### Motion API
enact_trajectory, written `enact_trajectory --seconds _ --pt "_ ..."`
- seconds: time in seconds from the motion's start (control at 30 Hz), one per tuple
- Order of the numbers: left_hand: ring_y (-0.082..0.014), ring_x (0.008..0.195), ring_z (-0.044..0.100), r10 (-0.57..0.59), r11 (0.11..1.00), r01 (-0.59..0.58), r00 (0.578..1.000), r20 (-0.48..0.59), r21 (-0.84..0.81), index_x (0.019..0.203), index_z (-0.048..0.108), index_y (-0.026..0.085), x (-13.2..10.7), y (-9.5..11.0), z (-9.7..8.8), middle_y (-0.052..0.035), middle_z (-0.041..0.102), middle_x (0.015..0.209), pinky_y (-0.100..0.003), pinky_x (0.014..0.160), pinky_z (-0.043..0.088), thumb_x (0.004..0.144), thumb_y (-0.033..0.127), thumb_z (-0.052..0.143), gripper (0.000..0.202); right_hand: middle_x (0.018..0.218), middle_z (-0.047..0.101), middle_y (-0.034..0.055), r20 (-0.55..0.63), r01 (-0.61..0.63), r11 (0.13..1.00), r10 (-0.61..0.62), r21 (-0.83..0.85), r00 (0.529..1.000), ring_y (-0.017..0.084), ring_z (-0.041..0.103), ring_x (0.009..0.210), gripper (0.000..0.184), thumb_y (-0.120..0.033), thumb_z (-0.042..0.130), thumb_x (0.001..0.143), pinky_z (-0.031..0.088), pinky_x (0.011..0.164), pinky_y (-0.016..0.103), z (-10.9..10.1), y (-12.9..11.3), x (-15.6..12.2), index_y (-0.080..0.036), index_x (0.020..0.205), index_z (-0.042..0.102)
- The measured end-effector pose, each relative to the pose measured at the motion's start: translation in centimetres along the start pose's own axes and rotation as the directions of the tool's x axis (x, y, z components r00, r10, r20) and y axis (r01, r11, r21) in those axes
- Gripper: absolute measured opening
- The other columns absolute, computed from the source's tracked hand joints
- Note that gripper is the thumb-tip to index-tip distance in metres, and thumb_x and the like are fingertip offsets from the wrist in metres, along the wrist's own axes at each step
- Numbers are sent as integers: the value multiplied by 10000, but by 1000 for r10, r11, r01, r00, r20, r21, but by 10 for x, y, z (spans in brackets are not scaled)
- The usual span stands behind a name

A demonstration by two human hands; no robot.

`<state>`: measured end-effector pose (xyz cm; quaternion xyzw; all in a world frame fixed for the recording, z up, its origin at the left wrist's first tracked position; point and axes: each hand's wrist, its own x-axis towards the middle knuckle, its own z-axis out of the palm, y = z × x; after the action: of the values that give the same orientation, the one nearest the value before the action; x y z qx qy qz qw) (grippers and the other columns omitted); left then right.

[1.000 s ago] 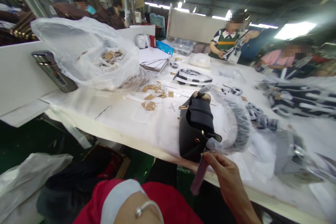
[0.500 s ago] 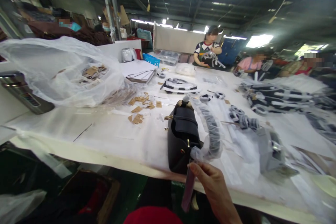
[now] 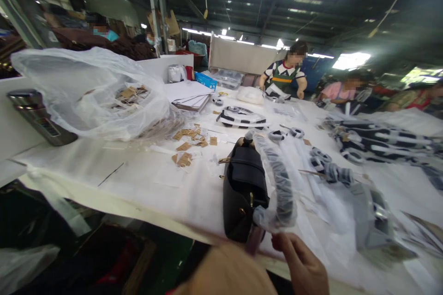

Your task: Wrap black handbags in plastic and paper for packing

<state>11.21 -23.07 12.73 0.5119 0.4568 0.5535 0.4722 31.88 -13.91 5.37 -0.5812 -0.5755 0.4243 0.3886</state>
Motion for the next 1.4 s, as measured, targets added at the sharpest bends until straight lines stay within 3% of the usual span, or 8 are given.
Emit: enact_trajectory --seconds 0.13,0.27,0.37,0.77,0.9,1.07,1.27,1.4 --pt "-223 971 666 356 858 -186 888 -292 478 1037 725 239 58 -34 -44 -73 730 966 -391 939 530 983 347 475 278 1177 678 109 -80 38 999 -41 -33 996 334 643 1051 719 -643 709 667 505 877 379 8 16 -8 -190 1215 603" --pt "-222 1291 517 521 453 -403 843 130 795 1354 553 268 95 -72 -68 -106 549 1399 -416 1056 466 949 83 400 471 1291 616 161 -48 66 991 -72 -119 996 394 587 1185 880 -658 713 645 484 954 452 30 25 -17 -188 1352 483" --pt "-238 1379 426 493 345 -428 840 226 836 1339 539 249 108 -80 -70 -112 465 1481 -428 1095 431 926 92 513 442 1227 647 142 -55 28 987 -37 -155 998 398 599 1161 822 -687 720 616 481 958 472 41 30 -18 -224 1267 528" --pt "-150 1023 616 723 141 -458 653 224 878 891 574 197 82 -44 2 11 706 911 -340 998 365 953 205 573 62 927 718 67 8 -83 996 84 -27 996 336 685 930 872 -589 814 540 572 813 442 0 18 19 -155 1243 538" --pt "-159 862 631 627 249 -344 770 120 905 878 576 199 86 -45 23 -6 693 867 -350 882 420 961 254 568 100 1196 660 142 50 -7 992 1 123 999 330 658 1068 1092 -611 775 622 542 912 481 -33 11 60 -184 1503 291" --pt "-221 1305 505 437 266 -206 897 73 942 1342 478 149 97 -52 5 -122 572 1386 -403 1102 367 955 365 590 457 1401 538 183 -119 315 904 -360 -288 925 378 568 1213 863 -592 657 788 475 986 586 -40 -8 58 -193 1491 356" --pt "-262 1357 470 235 127 -144 966 111 981 1348 537 204 91 -60 -42 -90 578 1409 -497 1154 295 1003 453 468 431 1469 506 92 331 814 394 -770 -427 546 280 393 1406 474 -394 509 969 325 1162 515 4 -40 39 -240 1417 491" --pt "-269 1247 570 104 58 -191 977 184 980 1209 643 272 88 -71 -48 -53 664 1287 -502 1053 400 1028 429 404 338 1517 450 126 593 791 322 -530 -520 606 324 333 1443 586 -520 495 957 257 1181 569 40 -49 58 -175 1430 498"
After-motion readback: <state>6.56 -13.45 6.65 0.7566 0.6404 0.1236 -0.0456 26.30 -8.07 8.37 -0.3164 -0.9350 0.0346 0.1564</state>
